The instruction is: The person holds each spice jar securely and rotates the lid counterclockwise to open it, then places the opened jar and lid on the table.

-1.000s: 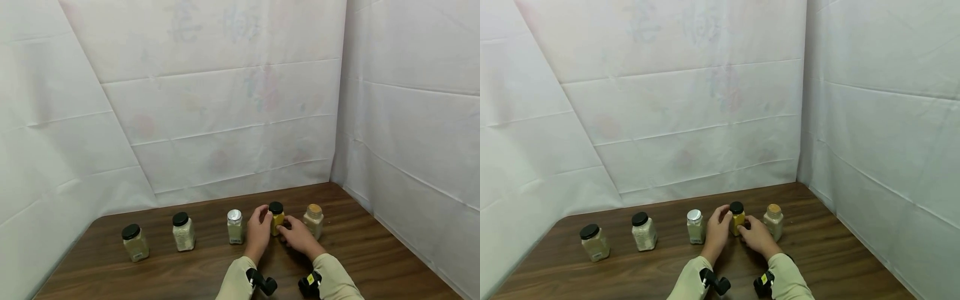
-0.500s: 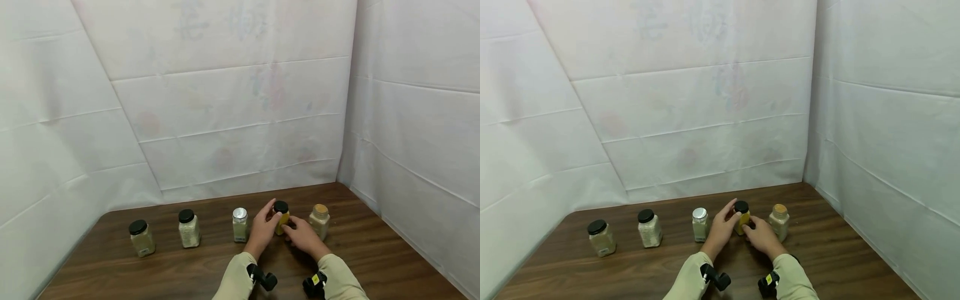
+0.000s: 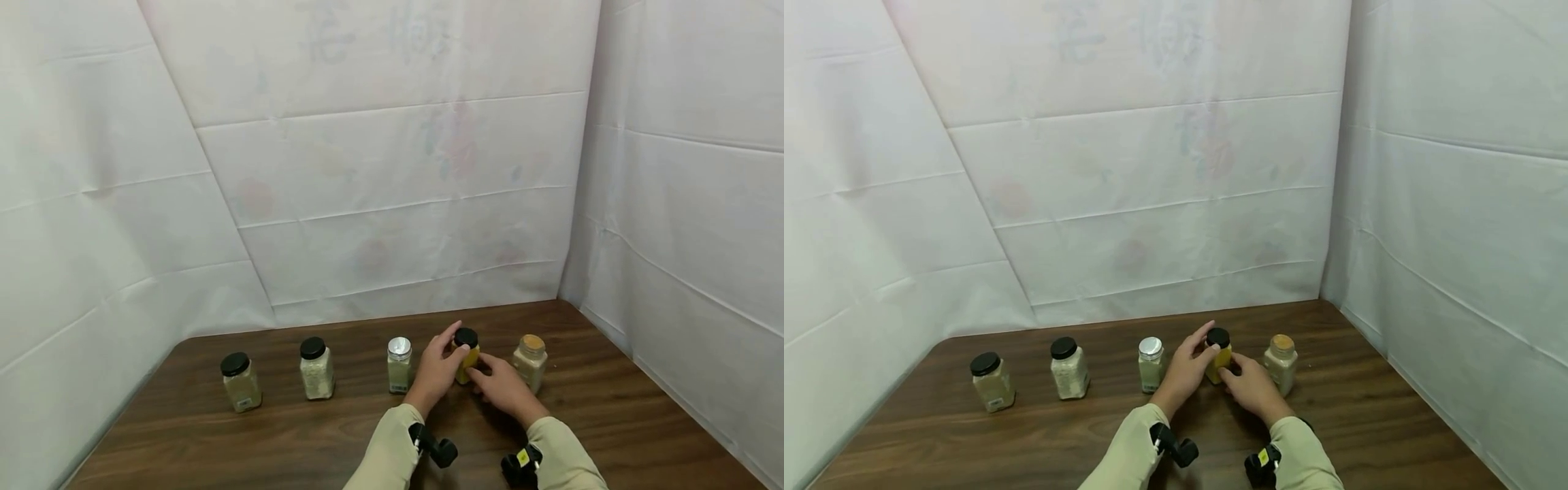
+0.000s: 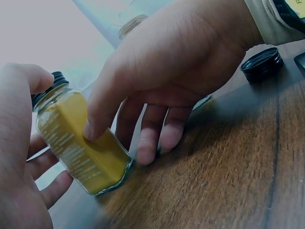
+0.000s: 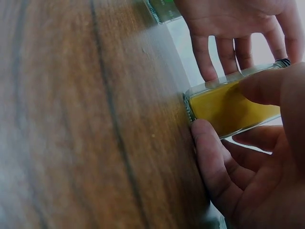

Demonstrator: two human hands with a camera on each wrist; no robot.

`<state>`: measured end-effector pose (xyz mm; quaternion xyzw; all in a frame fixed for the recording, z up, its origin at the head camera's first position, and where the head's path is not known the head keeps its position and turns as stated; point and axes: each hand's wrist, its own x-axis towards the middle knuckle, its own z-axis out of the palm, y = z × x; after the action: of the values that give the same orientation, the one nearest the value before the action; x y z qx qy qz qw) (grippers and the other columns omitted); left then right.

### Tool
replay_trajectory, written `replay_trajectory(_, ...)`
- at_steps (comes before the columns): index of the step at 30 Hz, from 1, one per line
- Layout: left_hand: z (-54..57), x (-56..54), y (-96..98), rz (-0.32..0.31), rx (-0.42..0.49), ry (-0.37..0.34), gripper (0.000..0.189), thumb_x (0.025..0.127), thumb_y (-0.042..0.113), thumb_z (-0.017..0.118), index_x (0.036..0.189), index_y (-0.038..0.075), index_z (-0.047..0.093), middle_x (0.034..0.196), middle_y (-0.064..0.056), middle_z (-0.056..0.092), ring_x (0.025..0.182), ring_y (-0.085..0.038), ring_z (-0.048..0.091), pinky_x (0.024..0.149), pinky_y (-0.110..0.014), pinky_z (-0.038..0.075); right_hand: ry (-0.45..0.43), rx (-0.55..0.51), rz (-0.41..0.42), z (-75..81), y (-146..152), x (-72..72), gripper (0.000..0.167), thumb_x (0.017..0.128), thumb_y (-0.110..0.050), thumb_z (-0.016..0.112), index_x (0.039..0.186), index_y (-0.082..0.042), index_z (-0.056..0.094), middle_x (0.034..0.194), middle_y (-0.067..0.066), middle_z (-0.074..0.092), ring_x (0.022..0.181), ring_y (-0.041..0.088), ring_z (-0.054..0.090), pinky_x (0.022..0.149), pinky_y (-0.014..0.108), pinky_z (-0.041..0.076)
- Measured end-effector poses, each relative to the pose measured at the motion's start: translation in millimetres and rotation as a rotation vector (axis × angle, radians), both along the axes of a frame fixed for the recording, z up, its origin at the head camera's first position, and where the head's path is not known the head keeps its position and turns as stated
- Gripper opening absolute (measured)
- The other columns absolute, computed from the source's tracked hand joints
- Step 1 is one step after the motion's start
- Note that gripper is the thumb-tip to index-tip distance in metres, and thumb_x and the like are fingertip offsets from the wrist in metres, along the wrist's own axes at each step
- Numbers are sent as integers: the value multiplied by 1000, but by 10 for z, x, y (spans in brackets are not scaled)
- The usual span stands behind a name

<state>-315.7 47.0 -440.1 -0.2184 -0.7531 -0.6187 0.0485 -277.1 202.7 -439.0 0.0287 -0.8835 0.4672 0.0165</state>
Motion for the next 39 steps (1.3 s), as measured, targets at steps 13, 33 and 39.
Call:
replay_trajectory(13,34,-14,-26,-83,1,-70,44,105,31,55,147,26,49,143,-6,52,132,-24,49,106,-50,41,-14,4,20,-11,50,-25,53,101,-26,62,146,-1,48,93,4,66,73,16,63,61,35,53)
replay_trajectory(33,1,-49,-79,-115,-25,-20,39,105,35,54,143,27,54,129,1,62,118,-17,57,98,-43,45,16,-4,52,-66,58,-32,45,101,-21,63,140,-1,55,83,4,65,74,16,63,61,33,53)
replay_trajectory(39,-27,-58,-70,-105,-38,2,36,105,37,53,141,31,55,124,2,63,115,-18,58,95,-44,47,20,-7,33,-84,55,-41,44,100,-23,64,138,-2,59,80,3,66,72,17,63,61,33,55)
